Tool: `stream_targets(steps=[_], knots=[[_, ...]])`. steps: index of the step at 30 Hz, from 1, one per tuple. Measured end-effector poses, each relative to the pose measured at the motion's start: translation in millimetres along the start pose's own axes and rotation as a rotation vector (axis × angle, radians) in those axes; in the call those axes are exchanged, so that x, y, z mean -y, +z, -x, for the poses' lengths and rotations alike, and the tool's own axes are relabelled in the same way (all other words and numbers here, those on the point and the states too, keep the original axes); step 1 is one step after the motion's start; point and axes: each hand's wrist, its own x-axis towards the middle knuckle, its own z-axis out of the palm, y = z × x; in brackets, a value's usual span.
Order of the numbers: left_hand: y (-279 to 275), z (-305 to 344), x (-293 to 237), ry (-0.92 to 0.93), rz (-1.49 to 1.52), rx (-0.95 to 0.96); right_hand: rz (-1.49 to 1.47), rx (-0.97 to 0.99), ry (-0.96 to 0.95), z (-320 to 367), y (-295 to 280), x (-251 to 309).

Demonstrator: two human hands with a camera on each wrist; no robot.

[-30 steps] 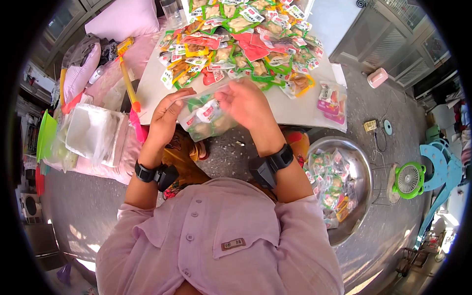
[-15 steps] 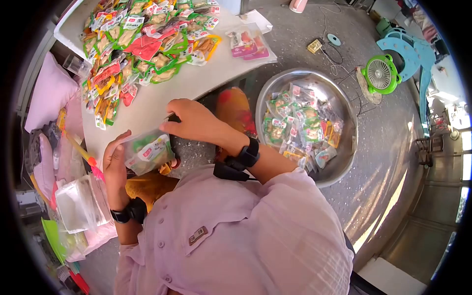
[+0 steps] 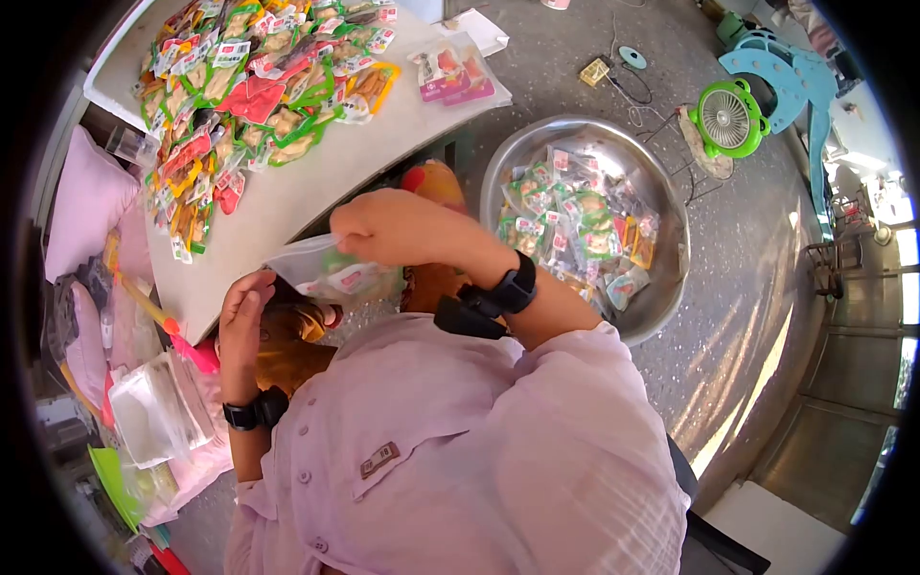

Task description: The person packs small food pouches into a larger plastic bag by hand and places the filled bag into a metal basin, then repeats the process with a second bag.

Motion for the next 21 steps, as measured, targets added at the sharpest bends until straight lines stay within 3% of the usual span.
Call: stream_targets(steps=[3, 5, 9, 16, 18, 20, 21], knots=[[-24.1, 0.0, 50.5, -0.158, -0.092, 0.006, 0.053, -0.148, 0.082, 31.1, -40.2, -18.2], [-36.0, 5.1, 82.5, -0.230, -0.155, 0.042, 0.091, -0.183, 0.310, 56.6, -71.1, -17.0], [-53.9, 19.4, 141.5, -0.405, -0.262, 0.024, 0.068, -0.248, 0.557, 113.8, -93.0, -61.0], [-52.9, 26.3, 160.1, -0.333, -0.410, 0.035, 0.083, -0.395, 1.050, 237.1, -59.1, -166.0], [-51.0, 26.3, 159.8, -0.326, -0.435, 0.038, 0.232, -0.303, 1.257, 268.8, -47.7, -179.2], [-52.6, 28.0, 161.3, -0.330, -0.414, 0.041, 0.365, -0.222, 1.243, 339.0, -28.5, -221.5], [-53.0, 28.5, 161.9, -0.332, -0.402, 0.041, 0.467, -0.099, 1.167, 407.7, -13.8, -269.2]])
